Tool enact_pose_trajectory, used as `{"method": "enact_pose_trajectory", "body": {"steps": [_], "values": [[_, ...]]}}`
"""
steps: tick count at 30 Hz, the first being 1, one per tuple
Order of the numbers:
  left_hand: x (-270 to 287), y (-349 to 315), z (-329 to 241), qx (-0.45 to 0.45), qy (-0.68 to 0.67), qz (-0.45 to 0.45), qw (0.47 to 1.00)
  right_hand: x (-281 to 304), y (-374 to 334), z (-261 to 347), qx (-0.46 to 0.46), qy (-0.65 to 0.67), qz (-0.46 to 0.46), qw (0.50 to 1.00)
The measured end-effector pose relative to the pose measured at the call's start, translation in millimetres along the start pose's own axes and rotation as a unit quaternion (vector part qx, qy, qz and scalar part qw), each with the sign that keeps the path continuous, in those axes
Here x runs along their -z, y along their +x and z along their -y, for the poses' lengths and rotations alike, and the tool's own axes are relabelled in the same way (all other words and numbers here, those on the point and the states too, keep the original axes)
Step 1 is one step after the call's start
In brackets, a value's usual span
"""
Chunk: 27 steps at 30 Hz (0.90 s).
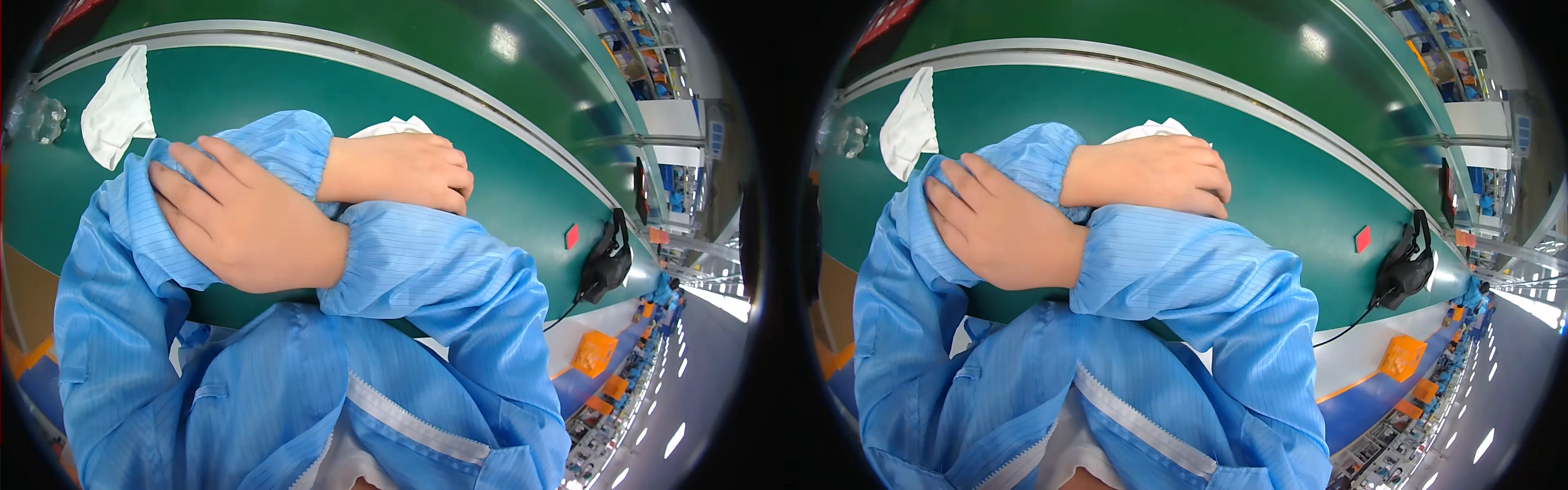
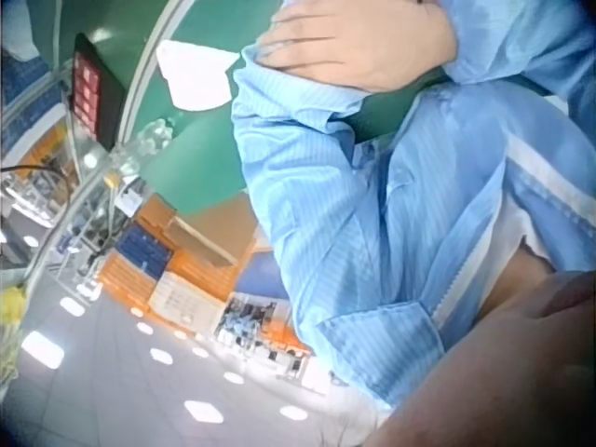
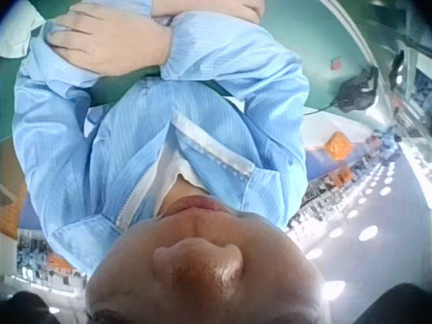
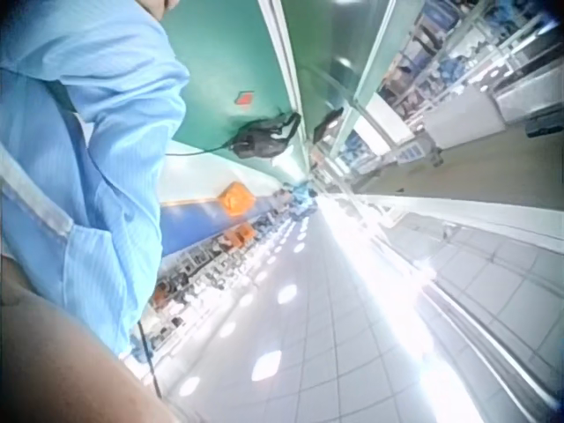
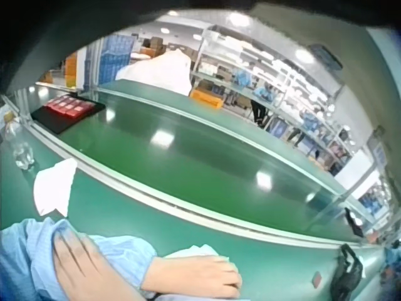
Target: Inspect several handheld electronic devices and place them on a tray on a conveyor belt.
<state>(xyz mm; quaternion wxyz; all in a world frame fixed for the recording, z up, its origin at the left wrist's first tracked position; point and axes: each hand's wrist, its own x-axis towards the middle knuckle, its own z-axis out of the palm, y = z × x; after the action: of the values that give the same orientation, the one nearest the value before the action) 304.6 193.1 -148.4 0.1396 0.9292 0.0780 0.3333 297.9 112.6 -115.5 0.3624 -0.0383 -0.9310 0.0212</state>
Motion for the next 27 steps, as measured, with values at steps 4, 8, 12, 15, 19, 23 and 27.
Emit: {"method": "enact_pose_trajectory", "body": {"steps": [4,8,12,15,19,23,27], "values": [[-3,4,7,0.006,-0.020,0.025,0.999,-7,6,-4,-0.016,0.008,-0.002,1.000],[-2,0,7,0.020,-0.031,0.030,0.999,-16,22,-2,-0.087,0.024,0.039,0.995],[1,2,3,0.009,-0.025,0.034,0.999,-20,27,1,-0.098,0.011,0.041,0.994],[1,-2,6,0.001,-0.029,0.013,0.999,-20,23,-5,-0.063,-0.008,-0.013,0.998],[3,-2,12,0.010,-0.063,0.049,0.997,-29,20,-10,-0.082,0.022,-0.022,0.996],[3,-2,9,0.017,-0.055,0.046,0.997,-36,24,-5,-0.059,0.085,-0.116,0.988],[0,-1,10,0.007,-0.054,0.035,0.998,-35,21,-9,0.036,0.072,-0.115,0.990]]}}
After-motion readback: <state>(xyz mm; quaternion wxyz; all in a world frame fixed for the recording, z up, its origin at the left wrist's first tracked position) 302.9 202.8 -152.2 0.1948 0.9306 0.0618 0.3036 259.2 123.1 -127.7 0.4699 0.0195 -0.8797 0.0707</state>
